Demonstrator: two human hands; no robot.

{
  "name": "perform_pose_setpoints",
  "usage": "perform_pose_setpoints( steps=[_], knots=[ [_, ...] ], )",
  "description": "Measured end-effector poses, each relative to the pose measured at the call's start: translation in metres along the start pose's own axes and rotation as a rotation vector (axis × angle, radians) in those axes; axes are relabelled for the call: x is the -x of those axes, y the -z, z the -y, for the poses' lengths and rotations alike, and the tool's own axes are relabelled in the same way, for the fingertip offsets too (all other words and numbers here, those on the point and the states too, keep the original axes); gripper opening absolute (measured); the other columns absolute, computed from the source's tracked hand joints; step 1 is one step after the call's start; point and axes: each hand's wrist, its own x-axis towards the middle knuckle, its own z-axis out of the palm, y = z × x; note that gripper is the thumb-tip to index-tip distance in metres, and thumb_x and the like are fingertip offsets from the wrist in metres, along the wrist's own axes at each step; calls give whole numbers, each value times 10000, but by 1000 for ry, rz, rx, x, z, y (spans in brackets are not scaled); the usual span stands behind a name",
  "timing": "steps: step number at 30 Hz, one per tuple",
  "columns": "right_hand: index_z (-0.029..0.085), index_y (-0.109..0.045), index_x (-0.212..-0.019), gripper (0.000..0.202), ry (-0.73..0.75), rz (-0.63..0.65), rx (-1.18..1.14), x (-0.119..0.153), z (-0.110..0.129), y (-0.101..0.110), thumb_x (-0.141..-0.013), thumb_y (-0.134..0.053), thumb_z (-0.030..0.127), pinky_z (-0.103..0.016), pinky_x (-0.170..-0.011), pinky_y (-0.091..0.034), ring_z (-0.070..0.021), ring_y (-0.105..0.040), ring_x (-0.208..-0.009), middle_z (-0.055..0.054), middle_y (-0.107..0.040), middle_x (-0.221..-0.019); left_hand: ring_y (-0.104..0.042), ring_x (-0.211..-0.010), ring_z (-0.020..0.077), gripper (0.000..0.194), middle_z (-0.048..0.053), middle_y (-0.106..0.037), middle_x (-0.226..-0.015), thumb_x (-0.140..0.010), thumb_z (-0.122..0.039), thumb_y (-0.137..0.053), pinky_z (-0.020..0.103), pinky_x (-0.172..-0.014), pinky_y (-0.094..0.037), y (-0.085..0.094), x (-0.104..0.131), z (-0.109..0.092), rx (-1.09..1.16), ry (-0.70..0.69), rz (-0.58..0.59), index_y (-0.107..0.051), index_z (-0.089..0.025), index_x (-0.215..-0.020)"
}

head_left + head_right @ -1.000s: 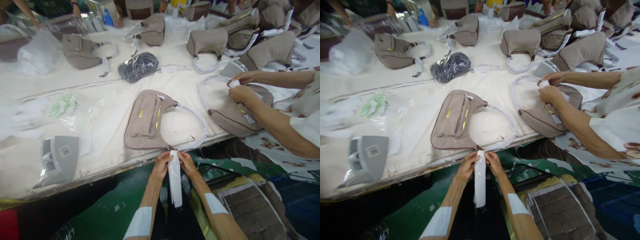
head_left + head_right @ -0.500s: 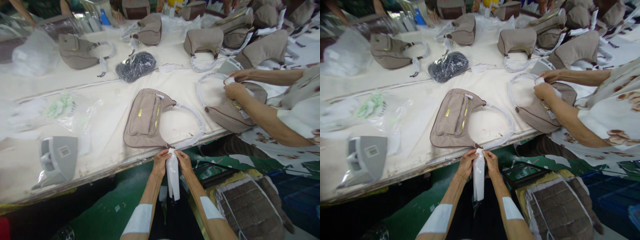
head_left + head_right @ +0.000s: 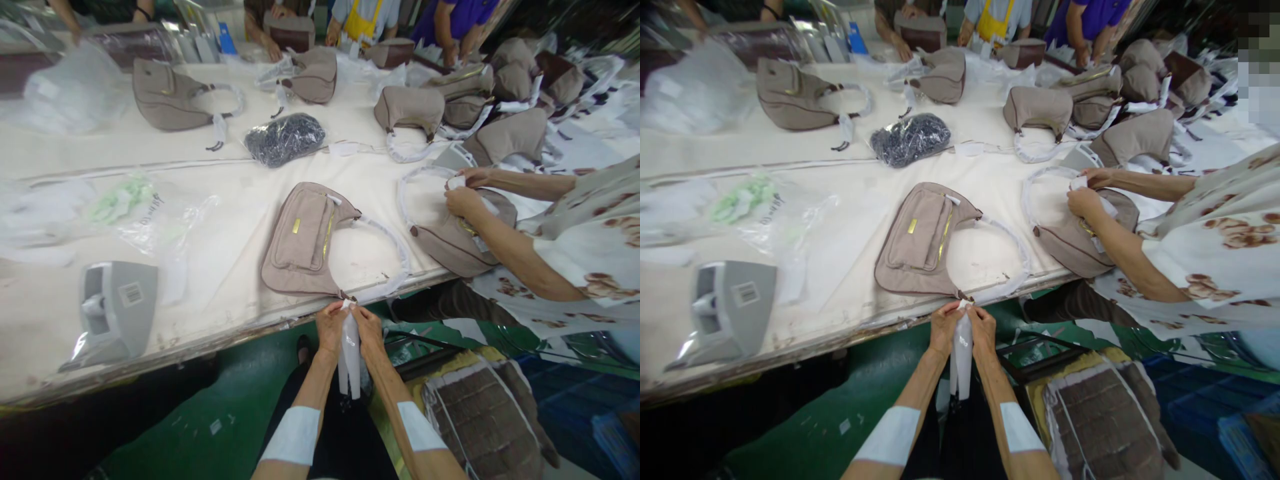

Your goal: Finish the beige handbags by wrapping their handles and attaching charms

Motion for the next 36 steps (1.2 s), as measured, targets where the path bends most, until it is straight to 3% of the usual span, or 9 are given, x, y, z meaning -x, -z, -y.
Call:
perform_pose_setpoints(
  steps=[6,12,19,28,36],
  knots=[
    [157,-692,-825,415,1,8,-68,3,-9,-4,-562,-718,476,-264,-551,-463,-139,-570,-554,-1,-665,-622,-584,-606,156,212,42,-693,-659,-576,-245,-684,258,-588,-445,6,-6,7,-116,-80,-27,-708,-146,-762],
    [153,-680,-812,446,-59,114,-148,-2,-15,-5,-503,-755,465,-288,-569,-472,-157,-577,-558,-12,-658,-604,-574,-573,149,199,35,-690,-637,-554,-242,-705,249,-556,-429,12,-8,10,-73,-52,-32,-717,-157,-734],
    [157,-641,-717,362,-53,206,-178,-6,-10,-7,-521,-746,442,-250,-522,-421,-112,-516,-508,32,-591,-535,-556,-520,119,233,23,-676,-596,-521,-232,-712,236,-539,-418,8,-4,4,16,0,-62,-710,-137,-734],
    [149,-677,-765,352,26,214,-143,-8,-13,-12,-560,-725,431,-245,-609,-428,-115,-538,-636,15,-627,-679,-550,-532,114,268,21,-678,-620,-525,-264,-733,237,-546,-410,8,-8,7,84,-57,-56,-701,-138,-759],
    [148,-640,-633,253,100,164,-194,-21,-16,-27,-539,-732,365,-243,-652,-428,-98,-514,-673,42,-534,-689,-558,-577,125,262,16,-689,-670,-549,-264,-733,249,-588,-417,17,-21,1,66,-72,2,-705,-152,-784]
  ],
)
